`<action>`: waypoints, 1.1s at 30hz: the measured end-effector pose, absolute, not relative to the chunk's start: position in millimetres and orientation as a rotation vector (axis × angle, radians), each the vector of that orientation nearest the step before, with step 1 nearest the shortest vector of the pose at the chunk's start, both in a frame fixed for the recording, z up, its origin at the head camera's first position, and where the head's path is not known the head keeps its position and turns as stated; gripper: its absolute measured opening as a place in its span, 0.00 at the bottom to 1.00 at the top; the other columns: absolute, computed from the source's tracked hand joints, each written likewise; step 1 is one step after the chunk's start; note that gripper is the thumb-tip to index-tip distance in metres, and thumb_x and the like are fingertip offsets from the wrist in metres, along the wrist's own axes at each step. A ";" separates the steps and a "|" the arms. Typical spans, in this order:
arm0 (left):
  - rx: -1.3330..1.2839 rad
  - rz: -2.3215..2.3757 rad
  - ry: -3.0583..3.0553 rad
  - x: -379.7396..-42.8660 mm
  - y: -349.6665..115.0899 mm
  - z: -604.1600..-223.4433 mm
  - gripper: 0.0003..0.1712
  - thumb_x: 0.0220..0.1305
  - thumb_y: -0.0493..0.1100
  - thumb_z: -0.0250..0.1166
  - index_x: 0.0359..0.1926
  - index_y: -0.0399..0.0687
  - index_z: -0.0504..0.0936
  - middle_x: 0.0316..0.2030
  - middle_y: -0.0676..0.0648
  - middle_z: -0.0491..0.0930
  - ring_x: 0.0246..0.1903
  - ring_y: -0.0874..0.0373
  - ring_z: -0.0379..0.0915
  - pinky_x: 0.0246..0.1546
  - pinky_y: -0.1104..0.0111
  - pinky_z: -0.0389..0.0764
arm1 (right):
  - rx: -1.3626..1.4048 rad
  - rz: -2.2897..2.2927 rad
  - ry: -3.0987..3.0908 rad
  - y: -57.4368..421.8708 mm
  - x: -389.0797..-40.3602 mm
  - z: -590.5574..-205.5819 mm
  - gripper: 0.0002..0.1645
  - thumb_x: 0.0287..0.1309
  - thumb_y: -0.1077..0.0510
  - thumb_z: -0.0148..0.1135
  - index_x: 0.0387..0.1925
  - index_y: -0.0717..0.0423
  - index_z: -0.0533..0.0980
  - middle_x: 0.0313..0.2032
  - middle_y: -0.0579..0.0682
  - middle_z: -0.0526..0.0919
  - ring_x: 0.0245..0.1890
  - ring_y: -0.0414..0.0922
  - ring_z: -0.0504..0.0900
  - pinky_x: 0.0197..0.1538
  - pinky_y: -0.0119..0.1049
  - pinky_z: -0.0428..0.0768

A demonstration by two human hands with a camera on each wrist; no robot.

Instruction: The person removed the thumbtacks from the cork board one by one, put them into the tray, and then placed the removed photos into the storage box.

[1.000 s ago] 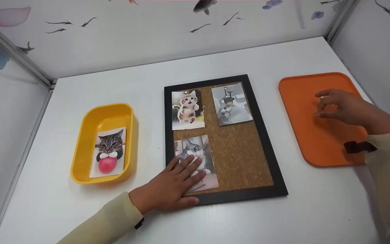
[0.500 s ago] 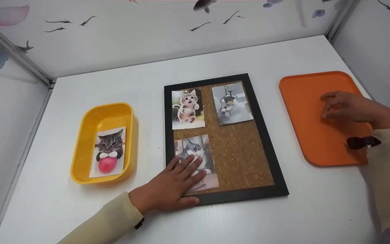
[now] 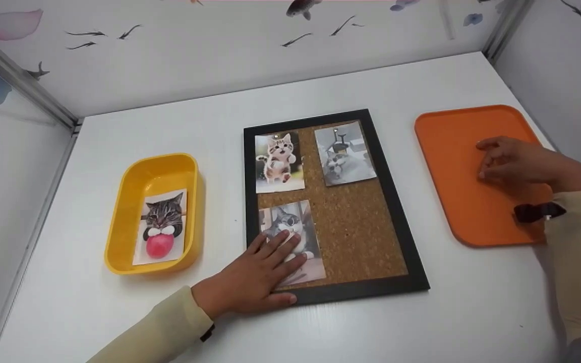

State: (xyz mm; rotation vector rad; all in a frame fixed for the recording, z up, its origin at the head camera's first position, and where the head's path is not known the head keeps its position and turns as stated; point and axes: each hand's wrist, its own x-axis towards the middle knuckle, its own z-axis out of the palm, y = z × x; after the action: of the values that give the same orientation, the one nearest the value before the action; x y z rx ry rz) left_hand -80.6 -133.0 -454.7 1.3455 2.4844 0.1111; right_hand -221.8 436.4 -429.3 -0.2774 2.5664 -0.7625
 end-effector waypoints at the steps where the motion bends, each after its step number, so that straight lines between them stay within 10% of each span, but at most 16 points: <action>1: 1.339 0.114 2.483 -80.6 -133.3 -455.3 0.44 0.71 0.74 0.35 0.79 0.61 0.43 0.79 0.49 0.30 0.76 0.51 0.22 0.72 0.45 0.36 | -0.285 -0.759 2.569 435.7 -221.9 -429.8 0.10 0.62 0.56 0.69 0.32 0.60 0.82 0.69 0.65 0.59 0.68 0.65 0.53 0.60 0.42 0.66; 7: 1.323 0.138 2.474 -81.0 -133.3 -457.3 0.44 0.70 0.75 0.34 0.79 0.63 0.42 0.78 0.51 0.29 0.76 0.52 0.21 0.72 0.44 0.37 | -0.306 -0.772 2.572 435.4 -222.9 -432.4 0.09 0.61 0.59 0.69 0.31 0.61 0.82 0.68 0.67 0.59 0.68 0.66 0.51 0.63 0.64 0.61; 17: 1.304 0.133 2.466 -80.7 -133.0 -456.4 0.44 0.70 0.75 0.33 0.79 0.64 0.40 0.78 0.52 0.28 0.76 0.52 0.19 0.72 0.45 0.34 | -0.254 -0.815 2.538 439.4 -225.0 -430.5 0.10 0.65 0.57 0.65 0.34 0.63 0.83 0.69 0.66 0.58 0.68 0.66 0.50 0.63 0.65 0.61; 33: 1.337 0.138 2.478 -80.2 -133.0 -454.5 0.44 0.71 0.73 0.35 0.79 0.61 0.43 0.79 0.49 0.31 0.76 0.50 0.22 0.71 0.44 0.37 | -0.483 -0.819 2.741 394.4 -209.6 -399.1 0.02 0.60 0.62 0.69 0.34 0.54 0.82 0.59 0.54 0.74 0.52 0.30 0.65 0.45 0.19 0.68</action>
State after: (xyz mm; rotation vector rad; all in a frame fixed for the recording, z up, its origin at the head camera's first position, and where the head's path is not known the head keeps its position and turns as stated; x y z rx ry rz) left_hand -80.2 -133.0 -454.5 1.3369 2.4780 0.1377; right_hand -209.6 394.4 -399.1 -0.4831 2.7405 -0.8192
